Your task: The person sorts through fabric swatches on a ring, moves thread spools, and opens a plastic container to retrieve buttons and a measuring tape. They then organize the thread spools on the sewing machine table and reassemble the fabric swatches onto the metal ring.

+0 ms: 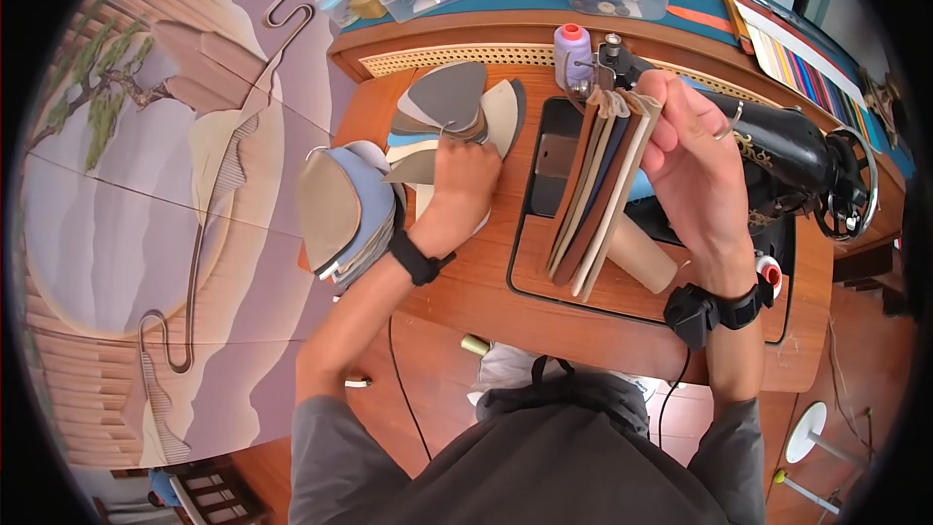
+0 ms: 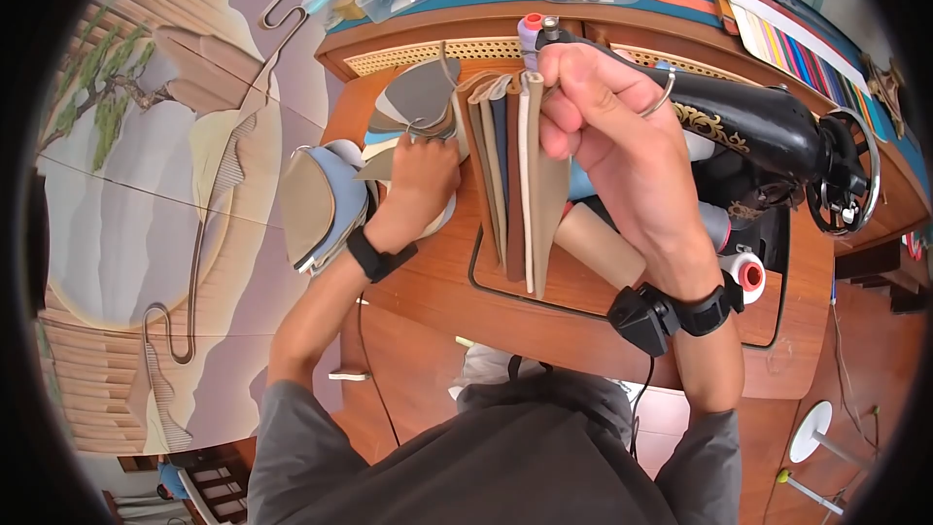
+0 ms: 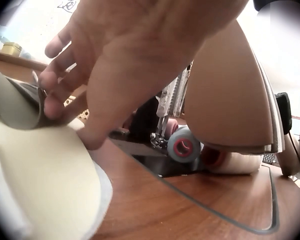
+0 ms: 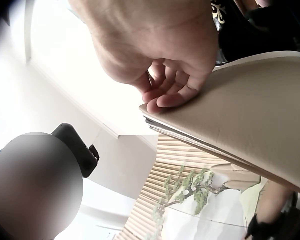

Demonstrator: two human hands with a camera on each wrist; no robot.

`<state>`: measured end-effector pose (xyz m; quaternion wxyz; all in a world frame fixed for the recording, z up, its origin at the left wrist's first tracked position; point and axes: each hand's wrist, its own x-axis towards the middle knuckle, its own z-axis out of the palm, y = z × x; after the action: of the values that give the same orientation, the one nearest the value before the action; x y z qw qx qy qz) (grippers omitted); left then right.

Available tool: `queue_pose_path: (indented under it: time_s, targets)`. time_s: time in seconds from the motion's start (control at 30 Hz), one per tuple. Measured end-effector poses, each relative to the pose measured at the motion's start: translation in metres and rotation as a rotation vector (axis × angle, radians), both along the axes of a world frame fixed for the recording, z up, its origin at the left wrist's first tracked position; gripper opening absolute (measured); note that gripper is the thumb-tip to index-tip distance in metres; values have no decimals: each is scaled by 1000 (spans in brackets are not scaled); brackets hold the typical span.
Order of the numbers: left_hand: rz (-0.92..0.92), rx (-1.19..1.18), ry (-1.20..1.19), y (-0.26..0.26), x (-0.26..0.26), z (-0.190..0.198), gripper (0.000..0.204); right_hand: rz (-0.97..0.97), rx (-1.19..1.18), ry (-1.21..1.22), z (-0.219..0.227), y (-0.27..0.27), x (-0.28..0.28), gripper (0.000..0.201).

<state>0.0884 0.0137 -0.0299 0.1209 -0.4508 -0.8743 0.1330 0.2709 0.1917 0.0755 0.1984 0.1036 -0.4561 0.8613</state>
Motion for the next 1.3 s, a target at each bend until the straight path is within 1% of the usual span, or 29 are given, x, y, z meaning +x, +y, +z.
queue_pose_path:
  time_s: [0.03, 0.07, 0.1, 0.17, 0.2, 0.27, 0.3, 0.33, 0.4, 0.43, 0.5, 0.53, 0.6, 0.67, 0.73, 0.8, 0.87, 0.93, 0.97, 1.03, 1.07, 1.13, 1.17, 1.23, 1.27, 1.3]
  targets:
    - [-12, -34, 87, 3, -2, -9, 17, 7, 2, 0, 0, 1, 1, 26]
    - [-25, -69, 174, 4, -3, -9, 15, 0, 5, -6, 0, 2, 2, 26]
    - [-20, -68, 174, 4, -7, -8, 15, -8, 8, -13, 0, 2, 2, 26]
    - [-91, 38, 96, 0, -15, 0, 16, -10, 6, -11, 2, 2, 3, 26]
    - [-93, 35, 98, -1, -13, 15, 16, -15, 1, -12, 3, 2, 4, 26]
    - [-85, 437, -84, -5, -12, 46, 22, -13, -3, 3, 2, 3, 3, 26]
    - [-59, 543, -209, -11, -19, 54, 25, -6, -3, 16, 2, 3, 2, 25]
    - [-59, 541, -211, -15, -30, 61, 25, -7, -5, 14, 1, 3, 2, 25]
    - [17, 935, -678, -24, -48, 76, 12, -4, -10, 13, 1, 4, 2, 25]
    - [14, 934, -679, -32, -51, 83, 12, -7, -10, 13, 1, 5, 3, 25]
    - [10, 1257, -1034, -50, -45, 102, 8, 2, -15, 14, 2, 5, 3, 24]
    - [10, 1256, -1035, -57, -37, 109, 8, 1, -16, 13, 2, 4, 2, 24]
    - [80, 1422, -938, -72, -17, 121, 10, 16, -20, 28, 1, 5, 2, 24]
    - [81, 1420, -956, -94, -9, 126, 10, 12, -19, 26, 1, 5, 2, 24]
    - [86, 1420, -968, -104, -5, 123, 11, 14, -17, 25, 0, 4, 0, 24]
    - [196, 1055, -816, -106, 1, 113, 17, 29, -13, 8, -1, 3, -1, 25]
    - [146, 1142, -1270, -77, 25, 98, 23, 22, -4, 3, -2, 1, -2, 25]
    - [101, 1017, -1358, -68, 23, 67, 28, 9, 10, -3, -2, -1, -1, 25]
    - [98, 1021, -1357, -68, 22, 57, 28, 8, 8, -7, -2, -1, -1, 26]
    - [-14, 844, -853, -71, 22, 43, 28, 6, 6, -13, -1, -1, 0, 26]
    - [-13, 845, -853, -74, 23, 40, 28, 7, 9, -16, -1, 0, 0, 26]
    - [-1, 1037, -765, -87, 27, 37, 24, 8, 9, -19, -1, 0, 0, 27]
    - [0, 1036, -765, -95, 29, 34, 24, 12, 8, -17, 0, 0, 0, 27]
    - [116, 1213, -816, -113, 37, 28, 20, 21, 7, -17, -1, -1, -1, 27]
    - [120, 1217, -815, -117, 46, 27, 20, 19, 22, -13, -1, -3, -1, 27]
    - [111, 1289, -865, -118, 58, 27, 20, 18, 38, -6, -1, -5, -1, 27]
